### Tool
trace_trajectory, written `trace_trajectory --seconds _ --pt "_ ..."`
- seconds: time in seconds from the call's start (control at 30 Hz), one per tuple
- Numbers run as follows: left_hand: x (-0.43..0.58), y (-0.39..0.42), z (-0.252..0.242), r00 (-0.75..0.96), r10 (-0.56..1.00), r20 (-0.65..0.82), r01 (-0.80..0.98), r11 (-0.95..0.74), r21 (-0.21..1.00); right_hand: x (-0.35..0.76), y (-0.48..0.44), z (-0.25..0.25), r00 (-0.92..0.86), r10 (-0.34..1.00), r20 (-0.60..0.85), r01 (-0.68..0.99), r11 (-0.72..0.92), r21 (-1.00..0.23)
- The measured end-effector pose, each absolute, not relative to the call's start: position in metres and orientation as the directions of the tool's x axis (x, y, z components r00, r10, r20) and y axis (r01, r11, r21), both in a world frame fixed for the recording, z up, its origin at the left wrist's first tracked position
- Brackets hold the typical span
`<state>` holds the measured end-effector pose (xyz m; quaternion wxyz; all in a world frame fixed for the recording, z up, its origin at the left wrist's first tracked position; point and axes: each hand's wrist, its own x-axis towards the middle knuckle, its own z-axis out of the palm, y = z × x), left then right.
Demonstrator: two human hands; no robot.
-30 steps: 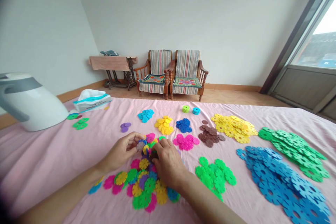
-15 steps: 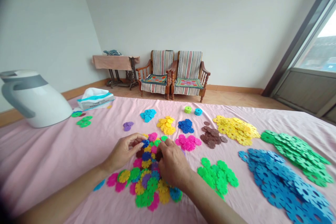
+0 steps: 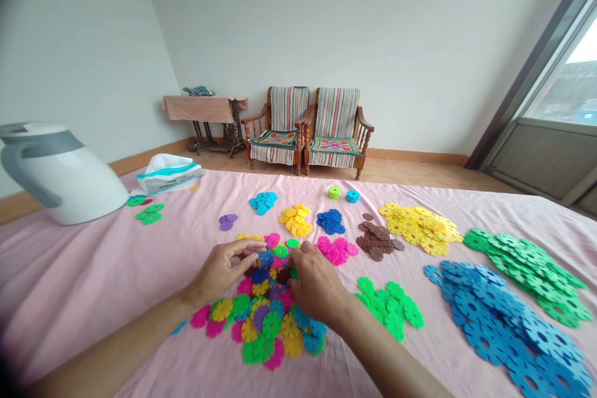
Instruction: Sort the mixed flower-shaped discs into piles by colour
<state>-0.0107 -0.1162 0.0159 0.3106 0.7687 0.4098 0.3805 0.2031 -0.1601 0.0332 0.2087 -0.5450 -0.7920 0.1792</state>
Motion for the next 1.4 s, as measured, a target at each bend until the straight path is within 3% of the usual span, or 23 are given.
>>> trace_trajectory --seconds 0.23,0.53,0.63,0.8,0.87,0.93,1.13,1.3,1.4 --pt "-0.017 -0.11 0.016 0.242 0.891 0.385 0.442 -0.454 0.774 0.199 -0.163 0.04 -0.311 0.941 0.134 0.801 0.335 -0.496" --pt "-0.021 -0.105 0.012 0.216 0.897 0.385 0.456 -0.441 0.773 0.198 -0.163 0.032 -0.311 0.932 0.186 0.79 0.362 -0.494" --pt "-0.02 -0.106 0.013 0.219 0.897 0.385 0.462 -0.443 0.769 0.197 -0.161 0.033 -0.289 0.937 0.197 0.753 0.35 -0.558" --pt "-0.021 -0.106 0.013 0.22 0.903 0.369 0.45 -0.429 0.783 0.207 -0.148 0.04 -0.311 0.946 0.09 0.571 0.261 -0.779" --pt "-0.021 -0.105 0.013 0.222 0.904 0.366 0.449 -0.427 0.785 0.219 -0.137 0.038 -0.239 0.967 0.086 0.535 0.205 -0.819" --pt "-0.021 -0.105 0.013 0.222 0.904 0.366 0.449 -0.428 0.784 0.235 -0.123 0.032 -0.056 0.987 0.152 0.571 0.156 -0.806" --pt "-0.019 -0.106 0.013 0.213 0.906 0.365 0.45 -0.423 0.787 0.281 -0.092 0.01 0.264 0.928 0.264 0.658 0.027 -0.753" --pt "-0.02 -0.106 0.012 0.218 0.905 0.365 0.456 -0.425 0.782 0.289 -0.091 0.009 0.356 0.883 0.306 0.689 -0.027 -0.724" --pt "-0.02 -0.105 0.011 0.217 0.904 0.369 0.457 -0.428 0.78 0.276 -0.1 0.016 0.303 0.892 0.336 0.734 0.006 -0.679"
